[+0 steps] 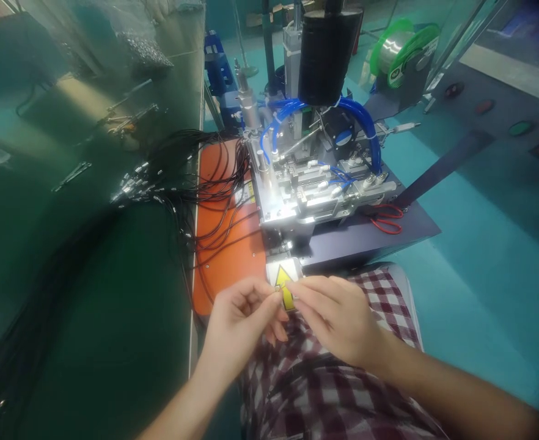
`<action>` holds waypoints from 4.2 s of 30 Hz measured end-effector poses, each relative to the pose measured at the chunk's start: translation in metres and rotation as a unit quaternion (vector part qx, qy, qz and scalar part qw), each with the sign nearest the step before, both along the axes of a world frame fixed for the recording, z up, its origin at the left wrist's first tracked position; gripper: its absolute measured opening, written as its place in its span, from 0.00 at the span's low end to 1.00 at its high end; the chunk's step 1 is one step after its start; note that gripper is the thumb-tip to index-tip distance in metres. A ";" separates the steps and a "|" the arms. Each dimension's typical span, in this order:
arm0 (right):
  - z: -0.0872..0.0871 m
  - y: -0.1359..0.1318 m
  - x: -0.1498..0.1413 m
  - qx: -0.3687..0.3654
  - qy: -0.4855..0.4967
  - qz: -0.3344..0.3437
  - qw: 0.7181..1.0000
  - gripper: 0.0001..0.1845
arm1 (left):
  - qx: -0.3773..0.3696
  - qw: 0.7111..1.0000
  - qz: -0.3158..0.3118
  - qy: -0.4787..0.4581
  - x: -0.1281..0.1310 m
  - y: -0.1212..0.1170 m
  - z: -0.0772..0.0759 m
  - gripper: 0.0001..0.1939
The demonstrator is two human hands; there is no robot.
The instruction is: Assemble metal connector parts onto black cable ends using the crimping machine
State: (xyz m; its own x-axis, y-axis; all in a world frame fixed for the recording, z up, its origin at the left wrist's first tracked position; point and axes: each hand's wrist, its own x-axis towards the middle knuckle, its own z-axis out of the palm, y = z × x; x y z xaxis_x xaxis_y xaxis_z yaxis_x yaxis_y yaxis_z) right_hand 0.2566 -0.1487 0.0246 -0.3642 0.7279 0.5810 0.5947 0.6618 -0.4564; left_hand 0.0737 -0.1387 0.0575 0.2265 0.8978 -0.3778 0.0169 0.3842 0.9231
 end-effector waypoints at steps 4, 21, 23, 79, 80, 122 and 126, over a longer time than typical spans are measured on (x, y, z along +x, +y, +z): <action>-0.002 0.001 0.004 0.020 -0.011 0.028 0.999 0.17 | -0.003 1.000 0.009 -0.009 0.000 0.001 -0.003 0.12; 0.027 0.035 -0.017 -0.574 0.359 0.005 0.736 0.09 | 0.064 0.995 0.039 0.072 0.011 0.018 -0.001 0.10; 0.023 0.039 -0.017 -0.546 0.345 -0.023 0.763 0.08 | 0.052 0.996 0.041 0.065 0.012 0.026 -0.004 0.10; 0.003 0.057 -0.007 -0.132 0.177 -0.043 0.974 0.14 | -0.158 0.982 0.075 -0.074 0.013 0.063 -0.007 0.15; 0.002 0.056 -0.006 -0.121 0.160 -0.040 0.979 0.14 | -0.158 0.982 0.074 -0.073 0.013 0.063 -0.007 0.15; 0.007 0.053 -0.010 -0.421 0.370 -0.107 0.821 0.04 | -0.075 0.995 0.020 -0.056 0.015 0.055 -0.011 0.10; 0.011 0.059 -0.007 -0.503 0.400 -0.062 0.763 0.05 | -0.074 0.997 0.008 -0.036 0.016 0.053 -0.010 0.11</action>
State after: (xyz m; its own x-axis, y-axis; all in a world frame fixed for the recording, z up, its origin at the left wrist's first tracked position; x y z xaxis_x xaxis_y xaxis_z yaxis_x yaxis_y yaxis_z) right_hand 0.2494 -0.0901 0.0360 -0.0785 0.9525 -0.2943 -0.1121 -0.3018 -0.9468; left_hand 0.0896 -0.0859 0.0478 0.2431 0.8371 -0.4901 -0.0542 0.5162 0.8548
